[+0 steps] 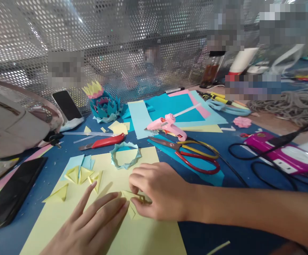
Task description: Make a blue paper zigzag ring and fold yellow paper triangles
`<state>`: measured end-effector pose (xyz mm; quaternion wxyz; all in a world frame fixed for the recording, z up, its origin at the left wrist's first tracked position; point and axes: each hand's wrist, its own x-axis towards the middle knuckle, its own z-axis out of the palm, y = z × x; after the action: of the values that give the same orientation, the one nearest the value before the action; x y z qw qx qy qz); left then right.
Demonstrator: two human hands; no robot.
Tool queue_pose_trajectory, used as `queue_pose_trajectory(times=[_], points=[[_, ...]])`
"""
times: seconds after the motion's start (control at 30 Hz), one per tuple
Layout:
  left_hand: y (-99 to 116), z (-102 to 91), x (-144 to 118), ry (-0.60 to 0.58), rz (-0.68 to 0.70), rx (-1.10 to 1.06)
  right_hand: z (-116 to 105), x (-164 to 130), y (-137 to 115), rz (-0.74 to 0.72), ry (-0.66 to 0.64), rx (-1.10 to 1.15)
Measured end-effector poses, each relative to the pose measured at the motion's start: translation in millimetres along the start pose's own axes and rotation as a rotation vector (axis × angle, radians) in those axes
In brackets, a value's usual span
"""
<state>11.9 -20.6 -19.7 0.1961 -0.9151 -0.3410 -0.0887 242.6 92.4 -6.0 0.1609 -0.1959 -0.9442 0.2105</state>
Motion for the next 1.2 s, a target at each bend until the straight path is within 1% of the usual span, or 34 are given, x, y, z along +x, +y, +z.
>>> queue_pose_trajectory(times=[0.2,0.37,0.47,0.57,0.73,0.8,0.87,0.97,1.1,1.2], points=[[-1,-0.4,2,0.009,0.005,0.007,3,3,6,-0.014,0.059,0.020],[1,1.5,2,0.049,-0.049,-0.009,4,3,12,-0.065,0.097,0.008],[1,1.5,-1,0.020,-0.077,0.014,1,3,14,-0.156,0.095,-0.068],[1,1.1,-3,-0.007,-0.065,0.032,-3,3,15,-0.272,0.079,-0.150],[-1,1.9,-4,0.008,-0.036,0.052,-10,5,16,-0.427,0.083,-0.345],[-1,2.0,-3,0.017,-0.027,0.062,-14,7,17,-0.474,0.040,-0.381],[-1,1.5,-3,0.019,-0.021,0.068,-18,9,17,-0.487,-0.023,-0.366],[-2,0.1,-2,0.007,-0.017,0.060,-24,10,17,-0.490,-0.084,-0.329],[0,-0.6,-2,-0.012,-0.029,0.016,-29,9,17,-0.481,-0.100,-0.327],[5,0.9,-2,0.003,-0.110,-0.043,-31,9,16,-0.459,-0.084,-0.333]])
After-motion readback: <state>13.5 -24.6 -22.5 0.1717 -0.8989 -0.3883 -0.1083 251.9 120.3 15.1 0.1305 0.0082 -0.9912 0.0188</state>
